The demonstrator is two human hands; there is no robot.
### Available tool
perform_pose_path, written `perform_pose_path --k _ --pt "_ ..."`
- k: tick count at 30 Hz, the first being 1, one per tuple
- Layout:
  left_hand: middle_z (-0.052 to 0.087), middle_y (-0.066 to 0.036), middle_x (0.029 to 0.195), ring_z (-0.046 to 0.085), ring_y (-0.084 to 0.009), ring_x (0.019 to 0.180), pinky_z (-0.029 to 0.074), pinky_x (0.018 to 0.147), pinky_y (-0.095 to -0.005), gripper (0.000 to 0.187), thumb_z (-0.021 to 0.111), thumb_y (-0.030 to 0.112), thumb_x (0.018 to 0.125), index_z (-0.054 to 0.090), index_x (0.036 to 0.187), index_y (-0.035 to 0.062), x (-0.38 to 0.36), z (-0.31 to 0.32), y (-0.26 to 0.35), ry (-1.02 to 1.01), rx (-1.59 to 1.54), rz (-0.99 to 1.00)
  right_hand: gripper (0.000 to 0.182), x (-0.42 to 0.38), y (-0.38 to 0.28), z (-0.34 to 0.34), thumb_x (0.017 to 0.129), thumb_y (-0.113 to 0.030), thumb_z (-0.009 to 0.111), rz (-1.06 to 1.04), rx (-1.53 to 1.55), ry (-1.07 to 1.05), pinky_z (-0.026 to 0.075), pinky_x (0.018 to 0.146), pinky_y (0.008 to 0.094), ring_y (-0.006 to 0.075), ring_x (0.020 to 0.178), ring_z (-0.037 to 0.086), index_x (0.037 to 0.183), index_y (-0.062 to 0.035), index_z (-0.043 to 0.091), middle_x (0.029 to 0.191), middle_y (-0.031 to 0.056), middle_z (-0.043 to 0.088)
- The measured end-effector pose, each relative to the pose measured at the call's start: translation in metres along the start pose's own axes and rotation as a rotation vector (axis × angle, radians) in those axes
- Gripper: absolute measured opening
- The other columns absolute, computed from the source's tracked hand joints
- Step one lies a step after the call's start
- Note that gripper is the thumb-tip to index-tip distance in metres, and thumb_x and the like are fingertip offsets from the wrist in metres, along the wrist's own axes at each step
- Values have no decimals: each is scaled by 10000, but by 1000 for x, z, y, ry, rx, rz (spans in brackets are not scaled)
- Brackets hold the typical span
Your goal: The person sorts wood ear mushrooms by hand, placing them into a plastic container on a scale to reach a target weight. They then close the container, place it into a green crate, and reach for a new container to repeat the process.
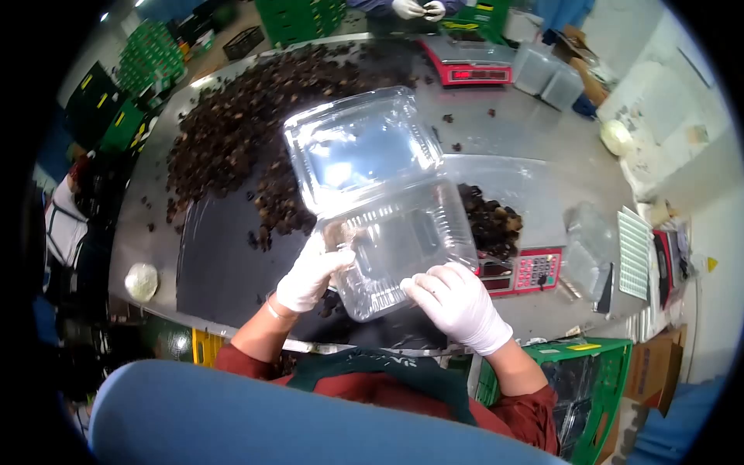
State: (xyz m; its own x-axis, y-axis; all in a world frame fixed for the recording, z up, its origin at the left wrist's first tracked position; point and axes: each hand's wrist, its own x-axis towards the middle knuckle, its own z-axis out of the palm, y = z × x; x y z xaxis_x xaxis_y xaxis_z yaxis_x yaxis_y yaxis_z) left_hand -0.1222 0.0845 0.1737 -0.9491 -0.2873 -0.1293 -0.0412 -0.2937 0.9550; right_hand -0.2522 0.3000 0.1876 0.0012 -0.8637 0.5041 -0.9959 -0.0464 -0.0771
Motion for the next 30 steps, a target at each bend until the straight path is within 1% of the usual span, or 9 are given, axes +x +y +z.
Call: perform_pose_path --k 3,5,7,13,17,20,27,29,30 --pt "519 22 857 428 -27 673 350 563 -171 471 602 125 868 449 1303 27 -1 21 16 -99 -68 -98 254 -14 13 -22 677 -103 639 -37 -104 131 473 665 324 173 730 584 930 -88 639 854 13 607" --pt "493 23 843 419 -36 678 355 581 -170 453 585 88 862 456 1293 32 4 32 13 -183 -92 18 227 -25 26 -44 663 -86 635 -14 -186 209 463 637 324 178 690 577 888 -115 635 793 -1 594" --pt "463 29 815 406 -42 671 353 583 -172 434 567 49 857 462 1279 32 9 35 12 -219 -54 77 227 -43 40 -70 655 -77 635 89 -363 249 462 636 333 196 682 582 876 -130 632 768 -4 597" --pt "409 51 708 325 -21 521 268 444 -168 292 544 60 903 512 1193 49 18 16 -11 -87 -97 -109 272 -152 117 -114 694 49 603 614 -589 320 476 702 385 292 769 607 925 -87 649 818 80 644" --pt "414 48 709 355 -29 543 283 447 -169 253 516 71 923 505 1174 48 17 1 -24 -94 -117 -85 178 -243 151 -100 740 8 621 928 -527 221 480 744 380 284 826 608 881 -98 645 842 87 648" --pt "412 42 685 358 -36 534 291 449 -176 228 517 71 922 514 1147 30 18 -5 -28 -62 -125 -64 96 -311 168 -66 747 -75 647 1025 -451 84 480 746 400 293 825 604 840 -99 634 816 89 636" --pt "413 40 671 342 -35 504 280 429 -179 199 528 89 930 522 1119 27 23 -10 -41 -106 -127 -62 190 -289 175 -80 670 -152 741 1326 -309 -214 470 698 371 304 796 606 753 -58 599 804 120 629" --pt "412 41 670 340 -35 501 280 429 -179 193 527 87 930 523 1113 29 24 -9 -41 -99 -115 -72 179 -284 181 -99 694 -152 728 1364 -37 -115 478 708 346 286 787 618 810 -46 641 839 121 649" --pt "405 42 651 336 -36 497 279 429 -180 174 520 86 933 533 1097 30 24 -6 -40 -97 -99 -39 174 -280 182 -106 717 -154 711 1311 -32 70 481 711 340 283 778 622 835 -39 654 841 123 657"
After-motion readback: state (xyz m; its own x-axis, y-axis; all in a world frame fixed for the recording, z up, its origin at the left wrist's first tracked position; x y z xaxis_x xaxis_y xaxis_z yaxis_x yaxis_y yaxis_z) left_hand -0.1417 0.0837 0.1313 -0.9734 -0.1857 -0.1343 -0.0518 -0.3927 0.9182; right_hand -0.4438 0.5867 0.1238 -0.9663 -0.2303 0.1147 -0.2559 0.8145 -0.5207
